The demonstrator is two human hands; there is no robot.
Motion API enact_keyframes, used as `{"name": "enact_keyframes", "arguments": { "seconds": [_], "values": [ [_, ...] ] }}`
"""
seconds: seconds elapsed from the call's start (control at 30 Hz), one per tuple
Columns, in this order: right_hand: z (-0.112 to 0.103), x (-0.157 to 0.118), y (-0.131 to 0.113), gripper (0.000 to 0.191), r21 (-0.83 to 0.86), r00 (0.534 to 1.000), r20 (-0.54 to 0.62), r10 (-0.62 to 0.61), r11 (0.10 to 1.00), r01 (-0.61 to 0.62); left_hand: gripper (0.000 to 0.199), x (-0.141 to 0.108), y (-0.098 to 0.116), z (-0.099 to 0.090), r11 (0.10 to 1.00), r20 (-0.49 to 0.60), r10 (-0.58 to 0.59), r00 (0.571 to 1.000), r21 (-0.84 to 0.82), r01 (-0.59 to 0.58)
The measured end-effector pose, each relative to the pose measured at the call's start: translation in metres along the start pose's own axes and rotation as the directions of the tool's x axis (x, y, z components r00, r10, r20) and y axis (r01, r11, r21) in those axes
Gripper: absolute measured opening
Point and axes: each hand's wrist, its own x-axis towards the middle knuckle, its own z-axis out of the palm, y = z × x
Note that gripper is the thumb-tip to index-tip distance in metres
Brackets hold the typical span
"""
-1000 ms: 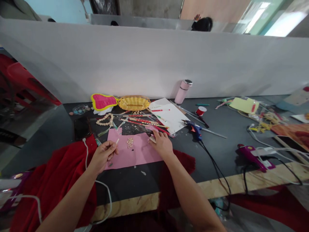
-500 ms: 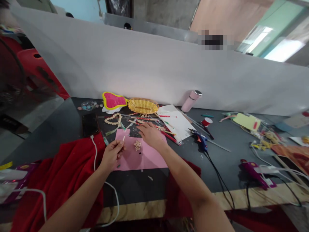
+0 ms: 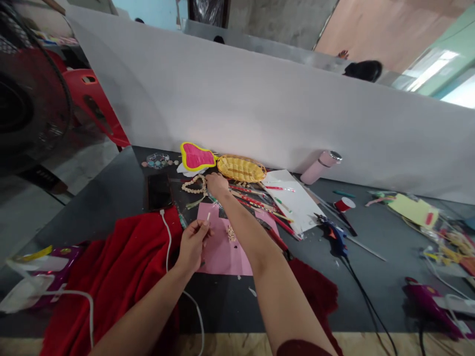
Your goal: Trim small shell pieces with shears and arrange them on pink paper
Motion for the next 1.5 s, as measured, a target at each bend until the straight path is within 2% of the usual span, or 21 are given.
{"name": "enact_keyframes", "arguments": {
  "seconds": [0.17,0.3,0.47,0.57,0.67,0.77,0.87,1.03,1.13,1.23,1.3,1.33,1.37,1.43,1.47,1.5],
  "values": [
    [0.002,0.005,-0.003,0.028,0.002,0.999,0.013,0.040,0.999,-0.040,0.034,0.001,0.002,0.000,0.999,0.025,0.007,1.000,-0.036,-0.006],
    [-0.001,0.004,-0.004,0.024,0.020,1.000,-0.004,0.021,1.000,-0.021,0.032,0.001,0.002,0.000,0.999,0.020,0.006,1.000,-0.051,-0.005],
    [-0.021,-0.011,0.008,0.022,0.083,0.998,-0.056,-0.028,0.996,0.033,0.033,0.002,0.001,-0.003,0.999,0.000,0.018,1.000,-0.028,-0.018],
    [-0.039,-0.040,0.022,0.020,0.136,0.993,-0.082,-0.086,0.986,0.096,0.033,0.002,0.001,-0.004,1.000,0.015,0.020,1.000,-0.013,-0.020],
    [-0.048,-0.089,0.036,0.016,0.196,0.986,-0.075,-0.149,0.967,0.161,0.031,0.001,0.000,-0.004,0.999,0.031,0.035,0.999,0.023,-0.036],
    [-0.042,-0.143,0.046,0.016,0.242,0.987,-0.052,-0.153,0.957,0.161,0.028,0.000,-0.002,-0.002,0.995,0.070,0.054,0.996,0.077,-0.059],
    [-0.028,-0.184,0.051,0.017,0.287,0.989,-0.036,-0.142,0.947,0.146,0.026,0.000,-0.003,-0.002,0.982,0.095,0.107,0.990,0.147,-0.121],
    [-0.016,-0.209,0.051,0.022,0.313,0.991,-0.066,-0.113,0.941,0.128,0.025,-0.003,-0.001,-0.003,0.967,0.112,0.164,0.980,0.177,-0.182],
    [-0.018,-0.214,0.052,0.022,0.338,0.988,-0.092,-0.125,0.929,0.150,0.024,-0.004,0.000,-0.004,0.963,0.114,0.174,0.978,0.186,-0.193],
    [-0.028,-0.221,0.051,0.021,0.402,0.976,-0.170,-0.135,0.895,0.194,0.023,-0.003,-0.001,-0.005,0.952,0.108,0.199,0.974,0.213,-0.218],
    [-0.045,-0.228,0.045,0.020,0.509,0.970,-0.202,-0.135,0.832,0.222,0.023,-0.003,-0.002,-0.005,0.943,0.108,0.206,0.973,0.245,-0.227],
    [-0.057,-0.234,0.039,0.020,0.600,0.972,-0.197,-0.127,0.769,0.222,0.023,-0.003,-0.002,-0.006,0.937,0.103,0.206,0.973,0.266,-0.226],
    [-0.072,-0.240,0.031,0.022,0.713,0.977,-0.172,-0.125,0.669,0.211,0.023,-0.003,-0.002,-0.006,0.931,0.097,0.206,0.974,0.288,-0.226],
    [-0.108,-0.258,0.011,0.031,0.888,0.970,-0.134,-0.202,0.411,0.209,0.023,-0.005,-0.001,-0.005,0.921,0.076,0.221,0.972,0.312,-0.233],
    [-0.126,-0.269,0.001,0.034,0.925,0.958,-0.153,-0.242,0.306,0.225,0.022,-0.005,-0.001,-0.005,0.920,0.069,0.229,0.971,0.311,-0.239],
    [-0.141,-0.281,-0.007,0.035,0.942,0.940,-0.152,-0.306,0.242,0.231,0.022,-0.005,-0.001,-0.005,0.923,0.071,0.234,0.970,0.297,-0.245]
  ]
}}
